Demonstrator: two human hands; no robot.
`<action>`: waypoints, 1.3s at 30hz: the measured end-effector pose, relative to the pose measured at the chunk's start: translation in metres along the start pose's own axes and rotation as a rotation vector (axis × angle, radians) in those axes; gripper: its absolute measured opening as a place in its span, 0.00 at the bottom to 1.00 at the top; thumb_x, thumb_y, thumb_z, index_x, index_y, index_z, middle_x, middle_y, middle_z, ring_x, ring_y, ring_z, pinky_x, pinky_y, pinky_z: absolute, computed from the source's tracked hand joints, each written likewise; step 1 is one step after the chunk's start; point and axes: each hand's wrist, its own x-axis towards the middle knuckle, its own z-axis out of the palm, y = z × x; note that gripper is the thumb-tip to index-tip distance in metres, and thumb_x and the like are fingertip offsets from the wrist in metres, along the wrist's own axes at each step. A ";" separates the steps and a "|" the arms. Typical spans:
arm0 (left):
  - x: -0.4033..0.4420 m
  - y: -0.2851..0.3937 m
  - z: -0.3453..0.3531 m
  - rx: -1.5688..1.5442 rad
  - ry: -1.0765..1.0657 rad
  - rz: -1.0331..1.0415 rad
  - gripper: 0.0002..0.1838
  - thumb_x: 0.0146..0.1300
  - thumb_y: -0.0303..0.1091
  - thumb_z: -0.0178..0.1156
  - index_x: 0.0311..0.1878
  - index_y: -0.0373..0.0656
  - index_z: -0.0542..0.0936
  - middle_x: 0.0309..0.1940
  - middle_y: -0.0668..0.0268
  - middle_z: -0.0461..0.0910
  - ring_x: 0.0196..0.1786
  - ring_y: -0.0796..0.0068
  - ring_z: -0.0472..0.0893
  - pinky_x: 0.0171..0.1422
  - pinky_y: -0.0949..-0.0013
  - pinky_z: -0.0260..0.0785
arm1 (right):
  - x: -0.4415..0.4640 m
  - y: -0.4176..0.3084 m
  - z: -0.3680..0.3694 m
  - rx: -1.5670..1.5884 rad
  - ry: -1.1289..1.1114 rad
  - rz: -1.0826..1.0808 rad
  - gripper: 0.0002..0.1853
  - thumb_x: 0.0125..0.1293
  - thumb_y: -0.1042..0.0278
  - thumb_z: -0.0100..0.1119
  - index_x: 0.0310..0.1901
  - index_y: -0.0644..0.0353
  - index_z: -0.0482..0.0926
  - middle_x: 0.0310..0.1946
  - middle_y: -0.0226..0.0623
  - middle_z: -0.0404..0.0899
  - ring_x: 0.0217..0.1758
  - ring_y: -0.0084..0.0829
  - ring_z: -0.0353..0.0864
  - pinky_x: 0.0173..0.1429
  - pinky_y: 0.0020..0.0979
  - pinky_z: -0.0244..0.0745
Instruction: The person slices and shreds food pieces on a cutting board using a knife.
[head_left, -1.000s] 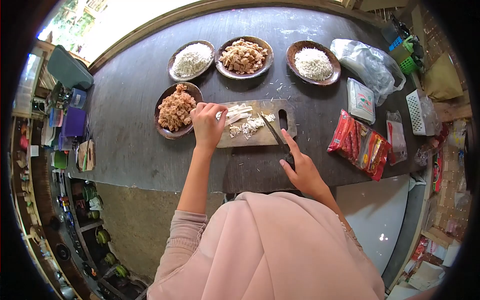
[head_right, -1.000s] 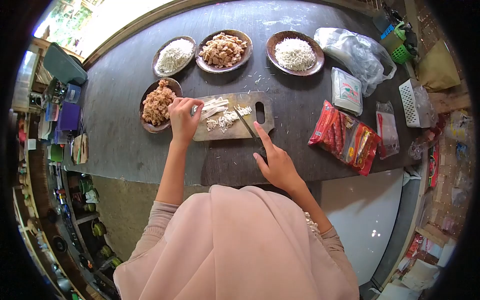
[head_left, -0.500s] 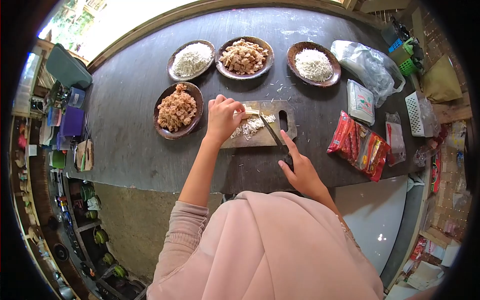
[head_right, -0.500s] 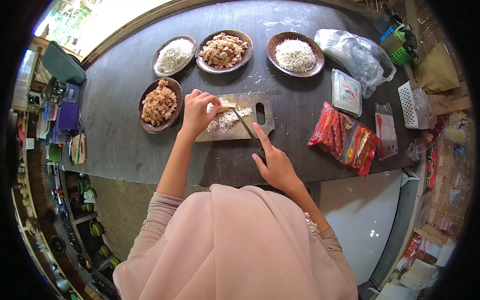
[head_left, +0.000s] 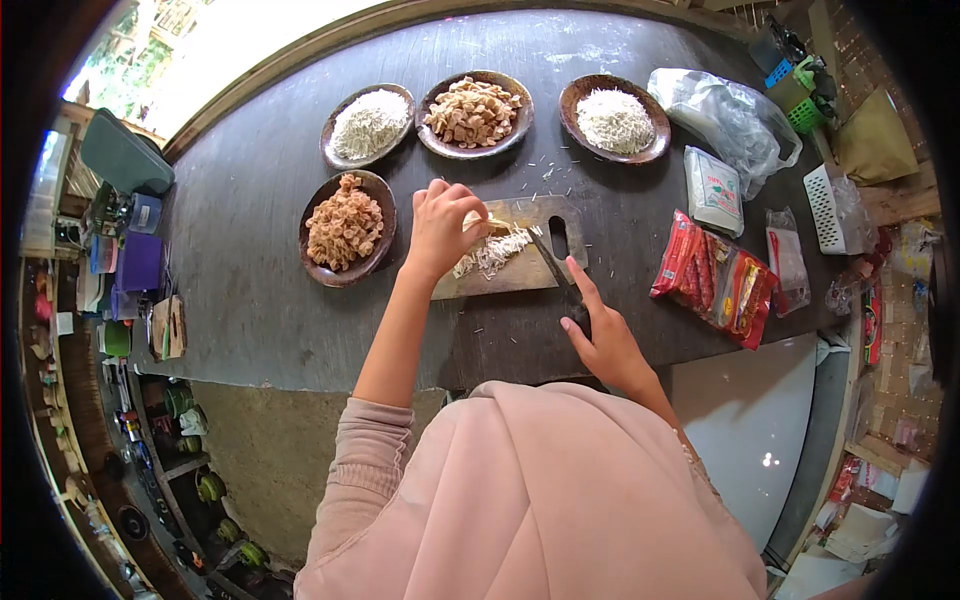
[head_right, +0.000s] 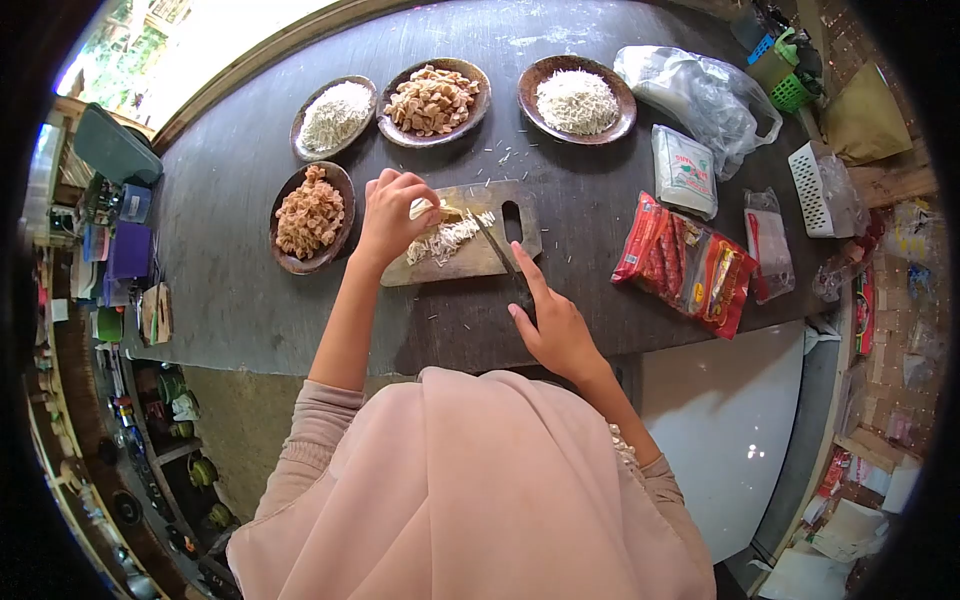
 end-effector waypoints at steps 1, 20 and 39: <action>-0.001 -0.001 0.001 -0.019 -0.022 0.000 0.06 0.54 0.36 0.74 0.34 0.53 0.87 0.35 0.77 0.83 0.50 0.67 0.76 0.59 0.62 0.61 | 0.000 0.000 0.001 0.009 -0.012 0.018 0.45 0.70 0.71 0.59 0.83 0.46 0.45 0.64 0.61 0.76 0.55 0.68 0.79 0.59 0.55 0.74; -0.026 0.014 -0.027 -0.479 0.137 -0.185 0.07 0.54 0.30 0.77 0.36 0.44 0.89 0.33 0.70 0.87 0.42 0.69 0.79 0.48 0.64 0.74 | 0.012 -0.015 0.004 0.037 0.133 -0.057 0.41 0.71 0.71 0.56 0.82 0.53 0.49 0.70 0.61 0.70 0.59 0.66 0.78 0.64 0.52 0.73; -0.104 0.037 -0.029 -1.207 0.090 -0.523 0.08 0.66 0.29 0.72 0.41 0.35 0.85 0.36 0.67 0.87 0.35 0.82 0.83 0.39 0.76 0.77 | 0.083 -0.064 0.046 0.327 0.125 -0.155 0.54 0.56 0.83 0.72 0.82 0.55 0.50 0.68 0.44 0.74 0.45 0.21 0.82 0.53 0.27 0.80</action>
